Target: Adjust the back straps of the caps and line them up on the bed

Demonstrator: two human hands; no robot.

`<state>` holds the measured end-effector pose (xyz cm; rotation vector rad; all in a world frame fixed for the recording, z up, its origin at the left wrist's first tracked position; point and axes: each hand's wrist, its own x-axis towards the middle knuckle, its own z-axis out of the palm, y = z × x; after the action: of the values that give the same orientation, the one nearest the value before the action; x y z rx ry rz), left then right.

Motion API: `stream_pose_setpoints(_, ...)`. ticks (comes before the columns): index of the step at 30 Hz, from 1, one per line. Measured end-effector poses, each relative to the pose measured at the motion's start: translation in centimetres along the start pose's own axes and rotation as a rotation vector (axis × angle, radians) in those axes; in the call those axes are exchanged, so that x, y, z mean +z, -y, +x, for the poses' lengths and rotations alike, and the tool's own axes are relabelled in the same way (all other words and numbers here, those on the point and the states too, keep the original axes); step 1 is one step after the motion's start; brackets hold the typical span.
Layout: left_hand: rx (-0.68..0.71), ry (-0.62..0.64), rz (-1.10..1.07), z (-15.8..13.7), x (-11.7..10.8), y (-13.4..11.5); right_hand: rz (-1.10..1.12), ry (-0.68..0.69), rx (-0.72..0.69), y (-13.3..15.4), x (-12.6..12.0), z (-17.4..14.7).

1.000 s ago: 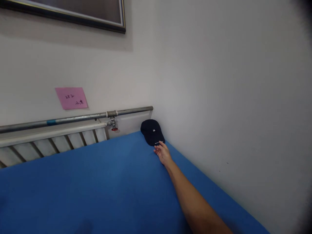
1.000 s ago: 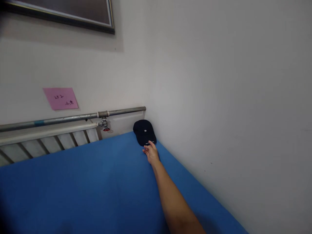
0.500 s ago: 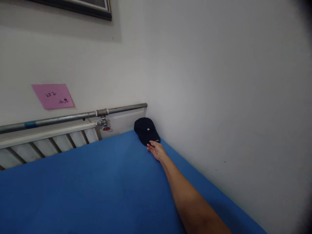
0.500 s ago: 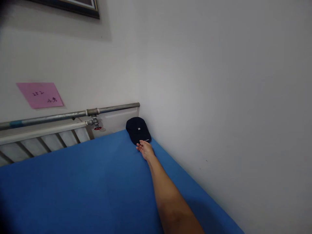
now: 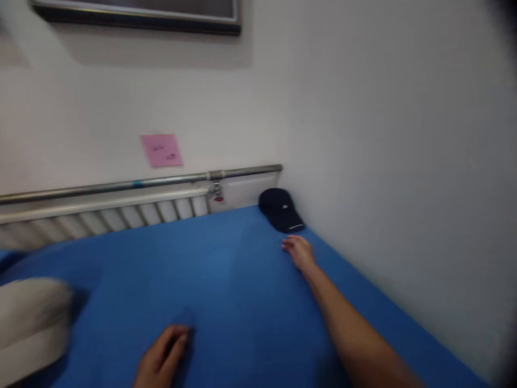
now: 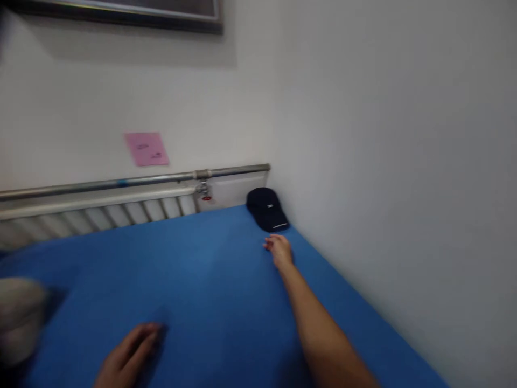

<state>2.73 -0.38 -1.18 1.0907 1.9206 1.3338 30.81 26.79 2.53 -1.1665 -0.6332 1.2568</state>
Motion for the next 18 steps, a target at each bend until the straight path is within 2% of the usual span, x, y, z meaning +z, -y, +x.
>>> stream_pose_setpoints(2, -0.034, 0.085, -0.125, -0.1, -0.2, -1.6, -0.082, 0.008, 0.029, -0.2, 0.7, -2.1)
stream_pose_setpoints(3, -0.058, 0.060, -0.225, 0.1, -0.4, -2.0, -0.124, 0.033, 0.044, -0.5, 1.1, -3.1)
stream_pose_setpoints(4, -0.088, 0.009, -0.316, 0.4, -0.8, -2.3, -0.159, 0.058, 0.053, -0.9, 1.6, -4.0)
stream_pose_setpoints(6, -0.101, -0.123, -0.331, 0.9, -2.3, -2.1, -0.239, 0.121, 0.054, -1.8, 2.6, -6.0)
stream_pose_setpoints(7, -0.100, -0.200, -0.335, 0.8, -3.3, -1.8, -0.369, 0.182, 0.011, -2.3, 3.1, -7.0)
stream_pose_setpoints(10, -0.091, -0.430, -0.355, -0.5, -7.1, -0.8, -0.615, 0.272, -0.071, -3.4, 4.3, -10.0)
stream_pose_setpoints(13, -0.157, -0.695, -0.532, -1.8, -10.9, 0.3, -0.759, 0.299, -0.066, -3.6, 5.3, -12.2)
stream_pose_setpoints(15, -0.183, -0.799, -0.615, -1.6, -13.1, 0.8, -0.791, 0.325, -0.066, -3.3, 5.8, -13.1)
stream_pose_setpoints(18, -0.168, -0.875, -0.683, 0.3, -15.5, 1.4, -0.795, 0.379, -0.080, -2.6, 5.9, -13.9)
